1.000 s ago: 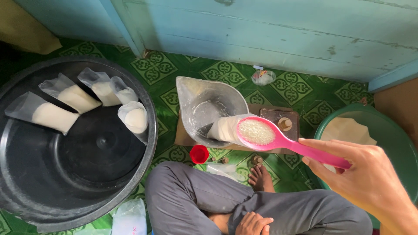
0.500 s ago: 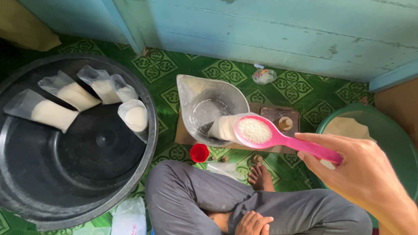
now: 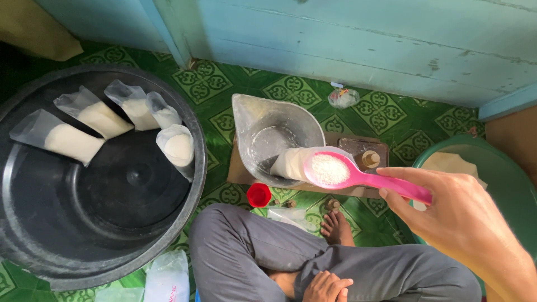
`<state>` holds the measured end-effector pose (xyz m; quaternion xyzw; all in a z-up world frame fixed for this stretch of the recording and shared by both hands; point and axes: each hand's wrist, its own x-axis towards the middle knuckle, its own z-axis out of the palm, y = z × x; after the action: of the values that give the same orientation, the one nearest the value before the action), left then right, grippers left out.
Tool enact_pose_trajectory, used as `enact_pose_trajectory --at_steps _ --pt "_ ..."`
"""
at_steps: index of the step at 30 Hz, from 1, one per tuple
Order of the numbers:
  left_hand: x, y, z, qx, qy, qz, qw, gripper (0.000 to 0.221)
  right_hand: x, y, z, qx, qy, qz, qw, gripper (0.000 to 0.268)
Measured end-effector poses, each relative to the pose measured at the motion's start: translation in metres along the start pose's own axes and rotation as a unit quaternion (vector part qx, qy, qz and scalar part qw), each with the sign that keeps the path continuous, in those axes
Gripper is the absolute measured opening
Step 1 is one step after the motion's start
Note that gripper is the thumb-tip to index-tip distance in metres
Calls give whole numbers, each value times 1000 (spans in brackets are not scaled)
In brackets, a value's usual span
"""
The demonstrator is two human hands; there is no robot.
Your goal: Scooping white powder from a large basin into plastic bags using a pink scoop and a funnel.
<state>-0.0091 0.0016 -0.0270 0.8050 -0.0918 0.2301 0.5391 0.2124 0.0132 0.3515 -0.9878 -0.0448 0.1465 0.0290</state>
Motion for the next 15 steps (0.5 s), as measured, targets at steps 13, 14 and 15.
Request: enact_pose_trajectory --at_steps 13,14,15 --pt "2 3 -3 -9 -17 -15 1000 27 2 -12 -4 -21 -44 24 999 30" --pt "2 3 -3 -7 -15 -12 1000 27 2 -13 -5 -17 -50 27 998 31" --pt "2 2 -3 -5 -14 -8 1000 27 2 -14 -5 -13 -57 31 998 31"
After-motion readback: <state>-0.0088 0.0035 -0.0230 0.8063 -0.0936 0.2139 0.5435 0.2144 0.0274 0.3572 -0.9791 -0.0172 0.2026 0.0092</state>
